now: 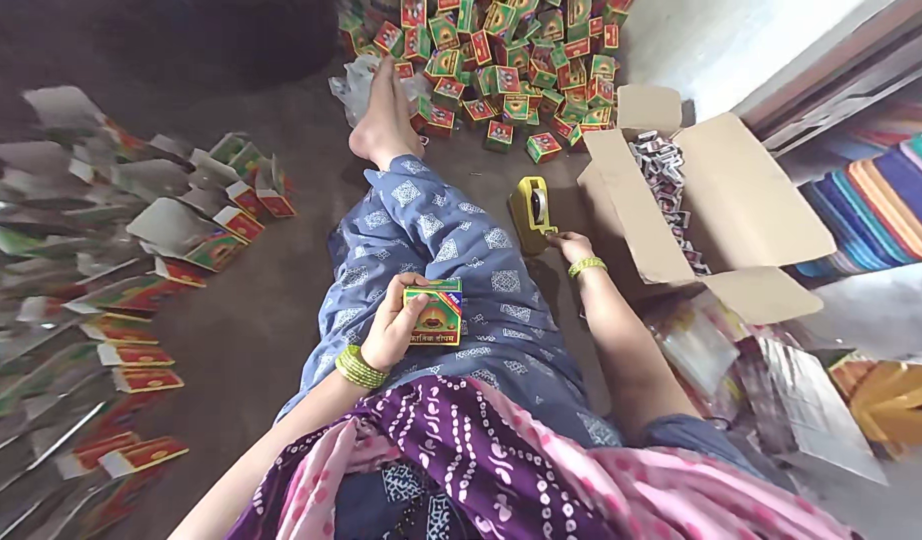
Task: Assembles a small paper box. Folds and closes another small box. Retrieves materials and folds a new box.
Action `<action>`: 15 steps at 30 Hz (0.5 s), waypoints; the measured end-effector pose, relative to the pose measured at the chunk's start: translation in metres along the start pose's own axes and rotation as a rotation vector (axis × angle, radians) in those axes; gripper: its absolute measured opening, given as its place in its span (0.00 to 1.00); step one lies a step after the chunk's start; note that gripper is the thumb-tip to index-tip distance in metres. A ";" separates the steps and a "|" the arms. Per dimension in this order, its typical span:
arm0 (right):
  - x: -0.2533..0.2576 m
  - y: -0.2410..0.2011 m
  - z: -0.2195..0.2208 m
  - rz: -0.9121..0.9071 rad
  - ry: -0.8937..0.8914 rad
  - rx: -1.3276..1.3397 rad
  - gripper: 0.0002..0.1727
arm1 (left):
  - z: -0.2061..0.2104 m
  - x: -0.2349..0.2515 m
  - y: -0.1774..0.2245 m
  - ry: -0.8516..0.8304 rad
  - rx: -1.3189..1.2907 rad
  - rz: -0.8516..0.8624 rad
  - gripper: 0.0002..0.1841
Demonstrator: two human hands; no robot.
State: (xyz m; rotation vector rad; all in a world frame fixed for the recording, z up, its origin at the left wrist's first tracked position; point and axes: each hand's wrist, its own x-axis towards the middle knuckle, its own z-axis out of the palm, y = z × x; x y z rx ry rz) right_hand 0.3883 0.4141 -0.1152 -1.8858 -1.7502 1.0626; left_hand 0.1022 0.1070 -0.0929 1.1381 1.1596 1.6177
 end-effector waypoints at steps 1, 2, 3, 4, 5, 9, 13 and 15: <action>0.002 -0.001 0.001 -0.011 0.010 -0.043 0.20 | 0.001 0.000 0.001 0.015 0.001 0.000 0.14; 0.001 -0.004 0.001 -0.012 0.017 -0.091 0.20 | 0.001 0.000 0.002 0.029 0.002 0.001 0.14; -0.002 -0.009 0.000 -0.005 0.027 -0.140 0.20 | 0.001 0.000 0.002 0.041 0.007 0.002 0.14; -0.004 -0.013 0.001 0.003 0.044 -0.195 0.20 | 0.001 0.000 0.002 0.047 0.011 0.008 0.14; -0.006 -0.017 0.001 0.021 0.059 -0.266 0.19 | 0.001 0.000 0.002 0.052 0.018 0.017 0.14; -0.013 -0.017 0.002 0.047 0.045 -0.363 0.19 | 0.000 0.001 -0.003 0.041 0.023 0.071 0.16; -0.054 -0.042 0.014 -0.220 -0.028 0.151 0.15 | 0.000 0.000 -0.002 0.056 0.072 0.074 0.17; -0.096 -0.071 0.022 -0.274 -0.155 0.413 0.15 | 0.001 0.000 -0.006 0.062 0.091 0.073 0.15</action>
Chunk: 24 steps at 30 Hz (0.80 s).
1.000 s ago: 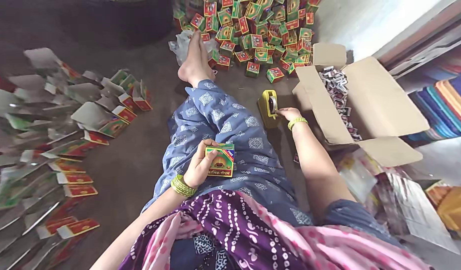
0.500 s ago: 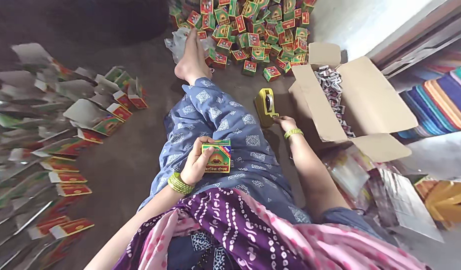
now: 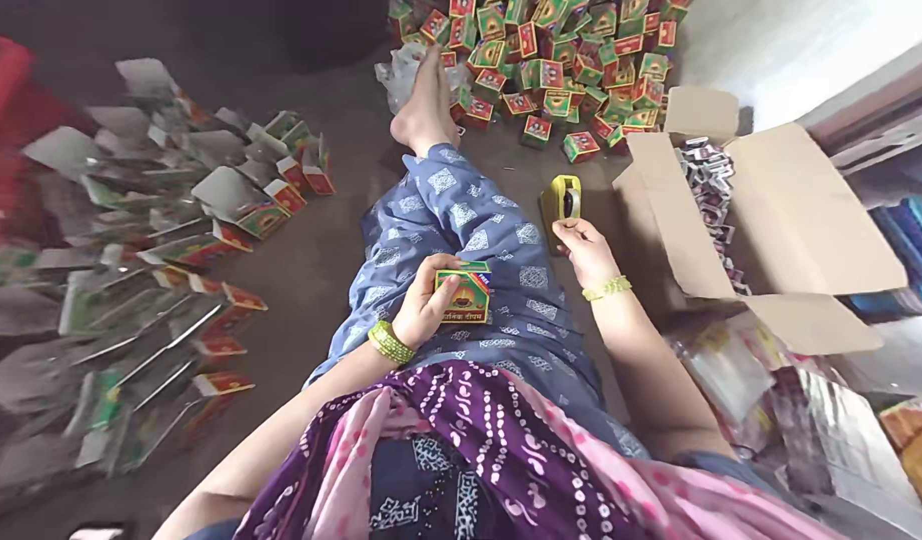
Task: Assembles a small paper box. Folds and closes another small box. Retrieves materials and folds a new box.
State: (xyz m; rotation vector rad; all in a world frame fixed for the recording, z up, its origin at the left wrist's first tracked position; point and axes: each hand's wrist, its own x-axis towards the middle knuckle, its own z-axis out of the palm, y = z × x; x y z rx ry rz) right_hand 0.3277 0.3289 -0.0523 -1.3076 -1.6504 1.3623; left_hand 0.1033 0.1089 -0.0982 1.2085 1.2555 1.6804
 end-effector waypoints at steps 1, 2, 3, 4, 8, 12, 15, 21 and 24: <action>-0.016 -0.016 0.012 -0.023 -0.069 0.087 0.16 | 0.000 0.000 -0.002 0.001 0.012 0.004 0.15; -0.032 -0.030 0.024 -0.055 -0.153 0.151 0.17 | 0.000 0.001 -0.003 0.002 0.024 0.013 0.14; -0.046 -0.042 0.035 -0.086 -0.238 0.200 0.17 | -0.001 0.002 -0.004 0.002 0.039 0.026 0.14; -0.059 -0.052 0.046 -0.113 -0.313 0.234 0.15 | -0.001 0.002 -0.004 0.005 0.053 0.037 0.15; -0.091 -0.069 0.081 -0.065 -0.536 0.326 0.15 | -0.004 -0.001 -0.004 0.020 0.106 0.096 0.18; -0.097 -0.065 0.101 0.053 -0.531 0.325 0.21 | -0.005 -0.002 -0.005 0.011 0.075 0.090 0.29; -0.095 -0.058 0.107 0.091 -0.476 0.294 0.18 | -0.002 -0.002 -0.001 0.006 0.005 0.044 0.25; -0.089 -0.046 0.111 0.048 -0.375 0.173 0.08 | -0.001 -0.002 0.000 0.005 0.101 0.053 0.31; -0.088 -0.046 0.115 0.049 -0.299 0.148 0.26 | -0.006 -0.007 0.008 -0.044 0.241 0.023 0.36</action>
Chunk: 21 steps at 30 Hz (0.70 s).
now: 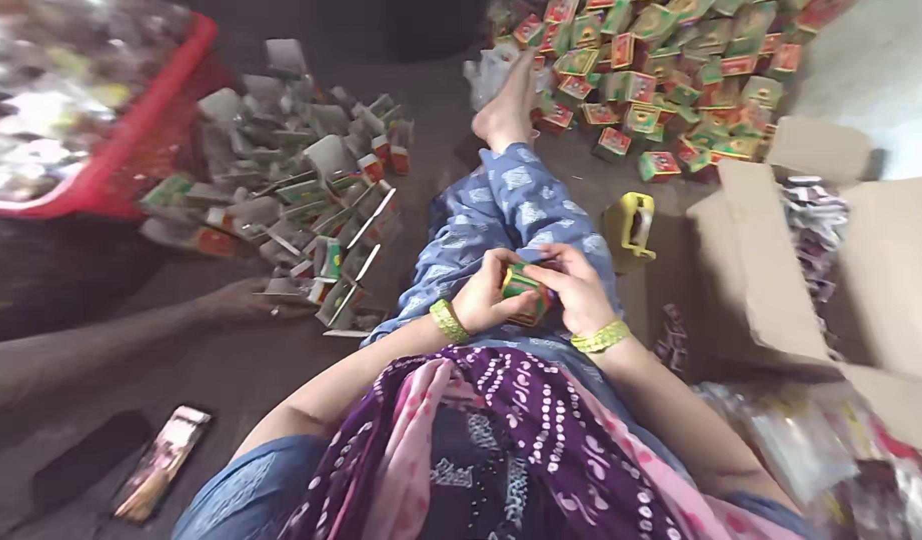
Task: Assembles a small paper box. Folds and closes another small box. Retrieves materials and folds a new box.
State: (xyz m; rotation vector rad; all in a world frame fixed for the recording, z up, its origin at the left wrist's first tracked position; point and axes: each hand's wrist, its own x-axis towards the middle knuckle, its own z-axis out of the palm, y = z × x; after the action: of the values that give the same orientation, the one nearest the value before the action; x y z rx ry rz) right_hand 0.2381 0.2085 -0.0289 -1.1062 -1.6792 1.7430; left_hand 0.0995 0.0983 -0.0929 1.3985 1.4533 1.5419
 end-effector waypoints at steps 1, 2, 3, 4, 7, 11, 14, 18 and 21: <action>0.001 0.000 -0.001 -0.015 -0.001 -0.019 0.30 | -0.002 -0.002 0.003 -0.029 0.046 -0.012 0.38; 0.001 0.001 -0.002 -0.052 -0.013 -0.034 0.29 | -0.004 -0.003 0.006 -0.054 0.076 -0.013 0.38; 0.000 0.002 -0.005 -0.099 -0.050 -0.056 0.24 | -0.005 -0.003 0.007 -0.065 0.081 0.001 0.38; -0.002 0.005 -0.007 -0.137 -0.111 -0.083 0.21 | -0.006 -0.002 0.007 -0.065 0.060 0.014 0.37; -0.005 0.019 -0.014 -0.269 -0.285 -0.216 0.26 | -0.012 0.000 0.007 -0.053 -0.069 -0.028 0.32; -0.004 0.028 -0.017 -0.326 -0.333 -0.335 0.30 | -0.036 -0.004 0.018 -0.052 0.022 -0.139 0.22; -0.002 0.024 -0.020 -0.303 -0.329 -0.370 0.28 | -0.072 -0.019 0.038 -0.002 0.402 -0.210 0.18; 0.001 0.018 -0.020 -0.120 -0.224 -0.170 0.27 | -0.131 -0.064 0.056 -0.121 0.774 -0.382 0.21; 0.005 0.003 -0.019 0.084 -0.197 0.010 0.28 | -0.163 -0.103 0.059 -0.280 0.945 -0.637 0.26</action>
State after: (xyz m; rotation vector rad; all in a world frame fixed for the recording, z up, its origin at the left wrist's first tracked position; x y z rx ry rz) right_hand 0.2513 0.2239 -0.0317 -1.0431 -1.7584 1.9662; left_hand -0.0112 -0.0616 -0.0420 1.3084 2.2567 0.2188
